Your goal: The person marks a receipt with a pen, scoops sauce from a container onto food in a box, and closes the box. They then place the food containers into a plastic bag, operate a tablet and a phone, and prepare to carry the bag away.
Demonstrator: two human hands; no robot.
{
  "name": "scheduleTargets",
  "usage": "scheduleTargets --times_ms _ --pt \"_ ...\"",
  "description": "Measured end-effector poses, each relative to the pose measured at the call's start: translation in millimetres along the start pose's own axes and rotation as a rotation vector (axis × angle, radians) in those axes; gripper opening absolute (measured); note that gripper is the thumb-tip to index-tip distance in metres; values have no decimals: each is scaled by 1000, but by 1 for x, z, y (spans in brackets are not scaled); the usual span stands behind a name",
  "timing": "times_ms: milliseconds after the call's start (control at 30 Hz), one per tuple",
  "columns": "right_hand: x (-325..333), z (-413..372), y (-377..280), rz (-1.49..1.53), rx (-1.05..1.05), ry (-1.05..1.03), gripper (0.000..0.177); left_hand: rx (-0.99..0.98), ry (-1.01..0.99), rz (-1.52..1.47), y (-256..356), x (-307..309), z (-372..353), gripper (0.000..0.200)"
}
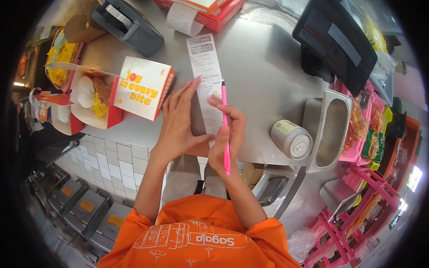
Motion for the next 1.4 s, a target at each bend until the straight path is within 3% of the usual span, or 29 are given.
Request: scheduleTargets --times_ms 33,100,167,200,233,300,333,400,567,633,700,767,900,1000,1067,1100,1167,1200,1267,1333,1400 --pt "-2 -1 5 15 -2 -2 38 -7 2 4 1 1 1 111" --pt "-2 -1 15 -250 17 6 30 11 26 1 -2 9 -1 100" --pt "0 5 10 -344 46 -10 27 -210 -20 -183 15 14 -11 87" --pt "1 7 8 -469 76 -9 24 -306 84 -103 29 35 -19 71" --pt "1 8 8 -470 75 -4 24 -309 80 -104 35 48 -20 71" --pt "17 13 9 -516 42 95 24 -146 432 212 23 97 -18 63" --pt "17 13 9 -507 70 118 24 -158 417 174 20 93 -18 63" --pt "10 11 4 -564 112 102 26 -102 259 497 4 64 -12 62" --pt "26 11 2 -337 -42 161 26 -185 -67 460 22 50 -7 79" --pt "40 12 -11 -285 73 193 24 -274 -248 411 31 45 7 90" --pt "48 5 -11 -298 79 173 24 -390 -235 532 27 46 26 92" --pt "36 -13 2 -424 94 -36 26 -507 -283 678 18 38 35 91" --pt "33 -15 1 -438 118 -17 28 -453 -292 467 33 43 52 92" --pt "33 -19 1 -433 154 -11 27 -431 -203 334 67 57 68 93" --pt "35 -21 -1 -418 182 -8 25 -545 113 269 100 81 85 91" --pt "35 -22 -2 -413 180 -21 25 -533 116 276 107 74 95 91" --pt "42 -19 0 -317 116 32 23 -930 405 298 162 74 93 60" --pt "41 -19 -2 -312 121 19 23 -619 69 253 155 55 114 78" --pt "34 -23 -3 -425 141 -64 20 -769 105 202 164 20 115 76" --pt "33 -26 0 -431 169 -96 21 -676 -87 281 172 -8 114 76" --pt "30 -26 1 -430 199 -119 22 -640 -126 323 174 -26 111 78"
Point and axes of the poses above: each hand's wrist, its own z-axis towards the middle knuckle, its own x-axis out of the back of the hand, y = z × x, the point moved 10 cm from there along z, towards the middle knuckle, and after that the axes turned 15 degrees about y, right-handed, at the moved point
